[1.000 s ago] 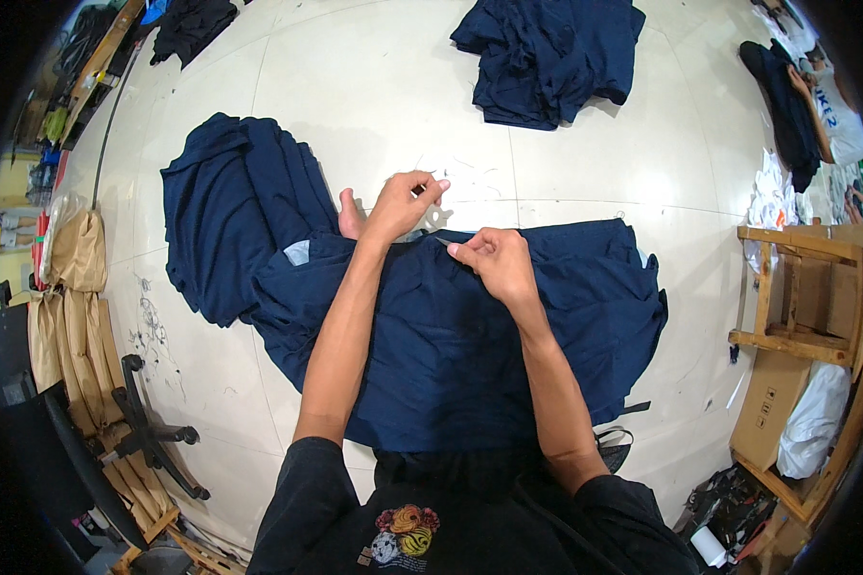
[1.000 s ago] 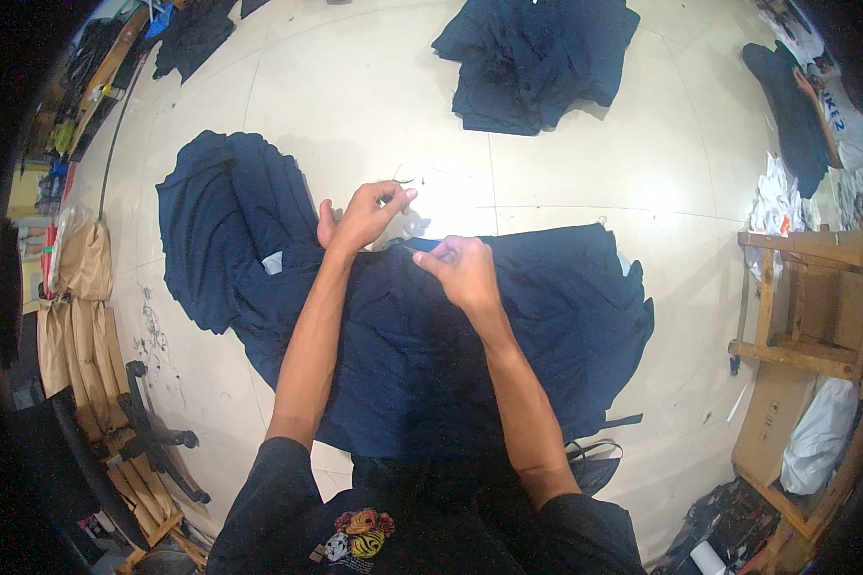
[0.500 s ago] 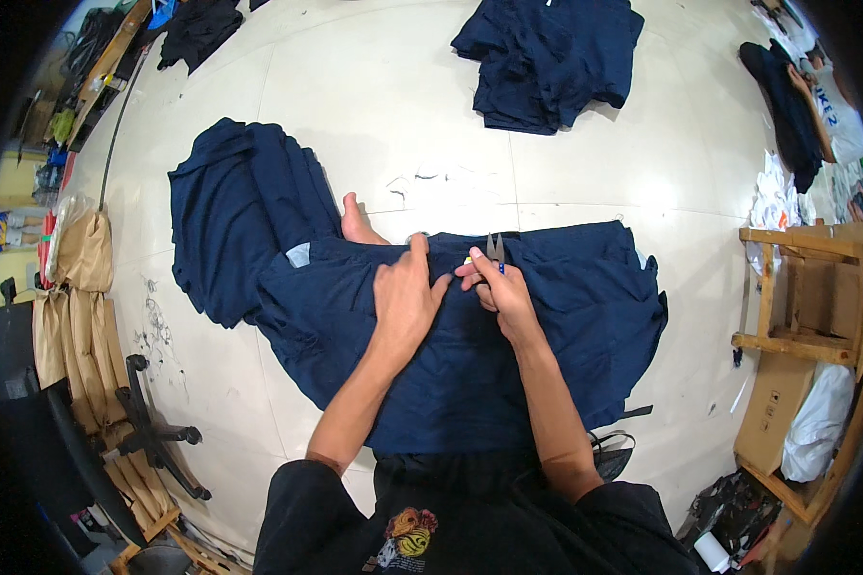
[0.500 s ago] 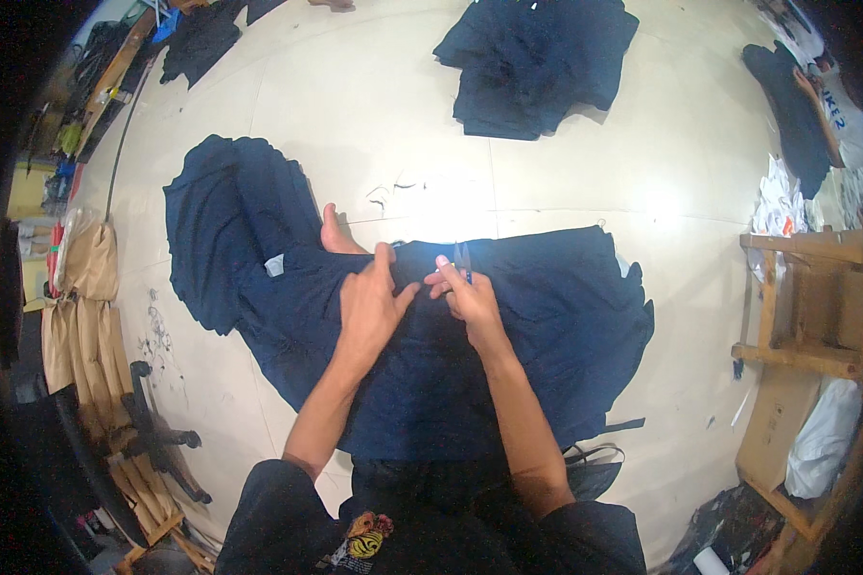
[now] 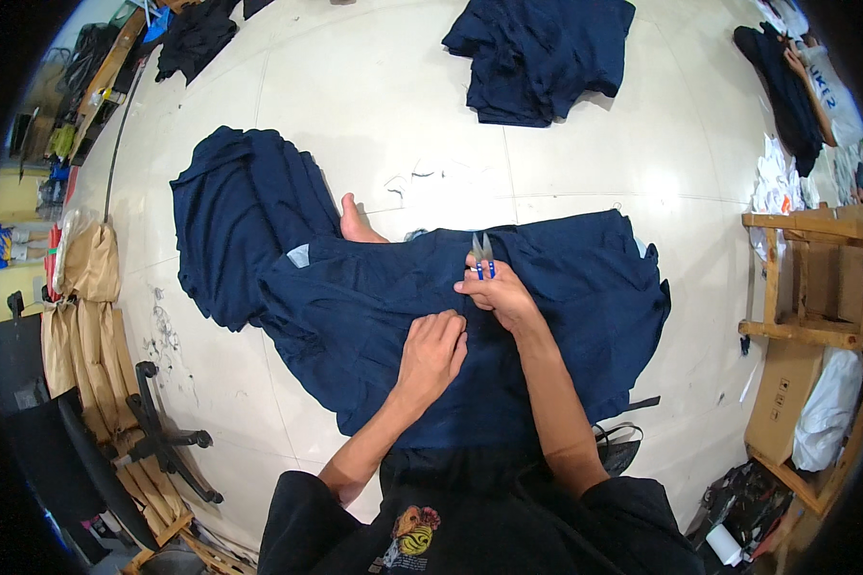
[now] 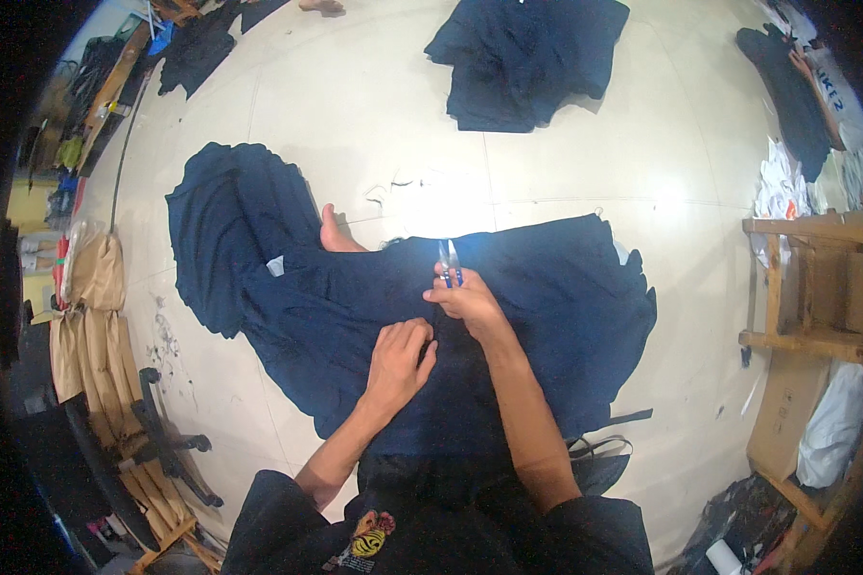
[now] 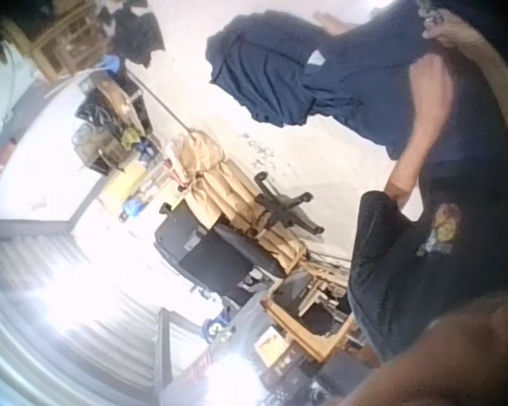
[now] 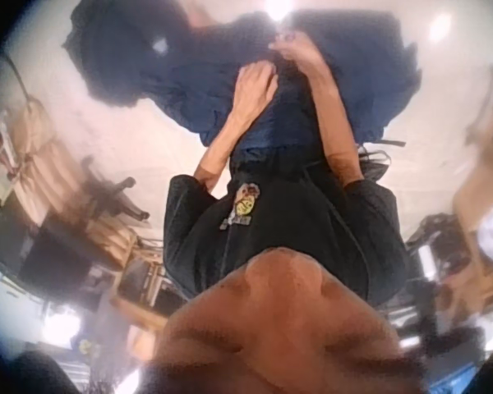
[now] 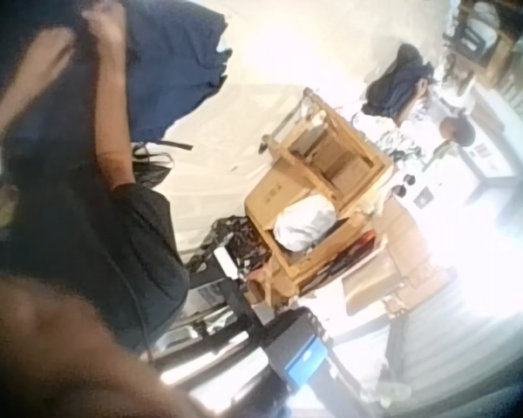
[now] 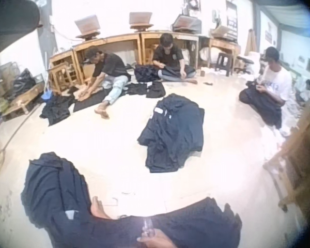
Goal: The person uses scissors to trim loose threads and tags from a dark blue garment laid out on the floor. They repeatedly cut small pieces of fabric and thread, then smooth the garment with their hands.
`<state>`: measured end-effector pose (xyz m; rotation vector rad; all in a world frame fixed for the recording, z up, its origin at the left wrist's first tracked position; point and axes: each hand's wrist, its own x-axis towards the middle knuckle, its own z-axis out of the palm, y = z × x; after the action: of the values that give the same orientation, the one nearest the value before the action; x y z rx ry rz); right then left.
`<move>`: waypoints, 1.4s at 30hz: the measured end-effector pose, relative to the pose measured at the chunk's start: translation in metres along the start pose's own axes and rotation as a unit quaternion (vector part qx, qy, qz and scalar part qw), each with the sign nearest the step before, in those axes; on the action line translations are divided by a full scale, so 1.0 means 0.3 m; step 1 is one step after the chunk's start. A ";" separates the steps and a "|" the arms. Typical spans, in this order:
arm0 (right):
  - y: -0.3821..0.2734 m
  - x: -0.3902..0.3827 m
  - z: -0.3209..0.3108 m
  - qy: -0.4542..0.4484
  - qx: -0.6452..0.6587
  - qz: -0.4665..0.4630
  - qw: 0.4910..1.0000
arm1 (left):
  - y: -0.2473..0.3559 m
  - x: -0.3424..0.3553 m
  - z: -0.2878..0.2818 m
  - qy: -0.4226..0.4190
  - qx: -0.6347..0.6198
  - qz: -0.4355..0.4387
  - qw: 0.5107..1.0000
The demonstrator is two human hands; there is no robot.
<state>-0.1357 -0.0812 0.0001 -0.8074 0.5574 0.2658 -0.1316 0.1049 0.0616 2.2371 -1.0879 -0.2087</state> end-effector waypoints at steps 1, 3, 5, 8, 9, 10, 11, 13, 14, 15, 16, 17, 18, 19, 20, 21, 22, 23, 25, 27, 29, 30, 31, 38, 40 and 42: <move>0.001 -0.004 -0.010 0.009 0.007 0.014 1.000 | 0.007 0.000 -0.002 0.014 0.004 0.011 1.000; 0.004 0.004 -0.019 0.004 0.002 0.010 1.000 | 0.014 0.003 -0.012 0.017 -0.011 -0.018 1.000; 0.000 0.003 -0.017 -0.002 -0.004 0.005 1.000 | 0.022 0.008 -0.018 0.042 -0.044 -0.053 0.997; -0.002 0.004 -0.011 -0.008 -0.019 -0.002 1.000 | 0.021 0.054 -0.041 0.105 -0.088 -0.088 0.987; 0.003 0.006 -0.014 -0.005 -0.029 0.000 1.000 | 0.018 0.075 -0.053 0.123 -0.086 -0.085 0.985; 0.001 0.007 -0.015 -0.002 -0.040 0.002 0.999 | 0.010 0.099 -0.060 0.142 -0.084 -0.082 0.983; 0.000 0.006 -0.015 -0.001 -0.040 0.000 0.999 | -0.006 0.124 -0.058 0.159 -0.060 -0.074 0.983; -0.006 -0.001 -0.014 -0.001 -0.040 -0.002 0.999 | -0.031 0.159 -0.056 0.145 -0.008 -0.068 0.987; -0.010 -0.003 -0.010 -0.001 -0.039 -0.003 0.999 | -0.039 0.176 -0.057 0.138 0.018 -0.064 0.988; -0.014 -0.005 -0.004 0.000 -0.038 -0.005 0.999 | -0.038 0.196 -0.059 0.121 0.046 -0.068 0.989; -0.014 -0.006 0.002 0.000 -0.036 -0.006 0.999 | -0.048 0.206 -0.056 0.093 0.059 -0.062 0.992; -0.012 -0.006 0.005 0.005 -0.043 -0.005 0.999 | -0.064 0.213 -0.050 0.065 0.072 -0.055 0.994; -0.011 -0.004 0.008 0.010 -0.051 -0.005 0.999 | -0.076 0.220 -0.049 0.037 0.086 -0.049 0.994; -0.013 -0.005 0.009 0.016 -0.058 -0.005 0.998 | -0.081 0.231 -0.051 0.022 0.087 -0.056 0.994; -0.016 -0.006 0.013 0.018 -0.050 -0.004 0.999 | -0.086 0.241 -0.054 0.007 0.088 -0.063 0.994; -0.020 -0.008 0.018 0.019 -0.042 -0.002 0.999 | -0.094 0.251 -0.058 -0.008 0.089 -0.069 0.994; -0.024 -0.011 0.024 0.020 -0.034 -0.001 0.999 | -0.111 0.257 -0.061 -0.013 0.012 -0.111 0.994; -0.027 -0.011 0.025 0.021 -0.037 -0.004 0.999 | -0.138 0.260 -0.063 -0.017 -0.065 -0.153 0.986; -0.026 -0.006 0.026 0.023 -0.042 -0.008 0.999 | -0.211 0.274 -0.080 -0.066 -0.188 -0.216 0.956; 0.002 0.007 0.022 0.061 -0.102 -0.035 0.992 | -0.249 0.286 -0.077 -0.075 -0.257 -0.222 0.938; 0.000 0.006 0.035 0.116 -0.233 -0.103 0.960 | -0.251 0.298 -0.084 -0.059 -0.269 -0.224 0.935; 0.002 -0.007 0.042 0.152 -0.327 -0.153 0.920 | -0.259 0.300 -0.079 -0.052 -0.259 -0.228 0.937; -0.004 -0.023 0.052 0.185 -0.416 -0.201 0.867 | -0.264 0.298 -0.074 -0.046 -0.250 -0.233 0.939; -0.157 -0.127 0.087 0.167 -0.431 -0.220 0.859 | -0.279 0.292 -0.054 0.005 -0.238 -0.202 0.950; -0.176 -0.109 0.088 0.167 -0.440 -0.232 0.851 | -0.277 0.295 -0.051 0.014 -0.245 -0.203 0.948; -0.157 -0.072 0.065 0.161 -0.425 -0.260 0.852 | -0.267 0.300 -0.052 0.020 -0.249 -0.198 0.948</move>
<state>-0.1261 -0.0984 0.0516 -1.8542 0.5005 -0.1582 -0.0152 0.0812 0.0370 1.9553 -0.4756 -0.5394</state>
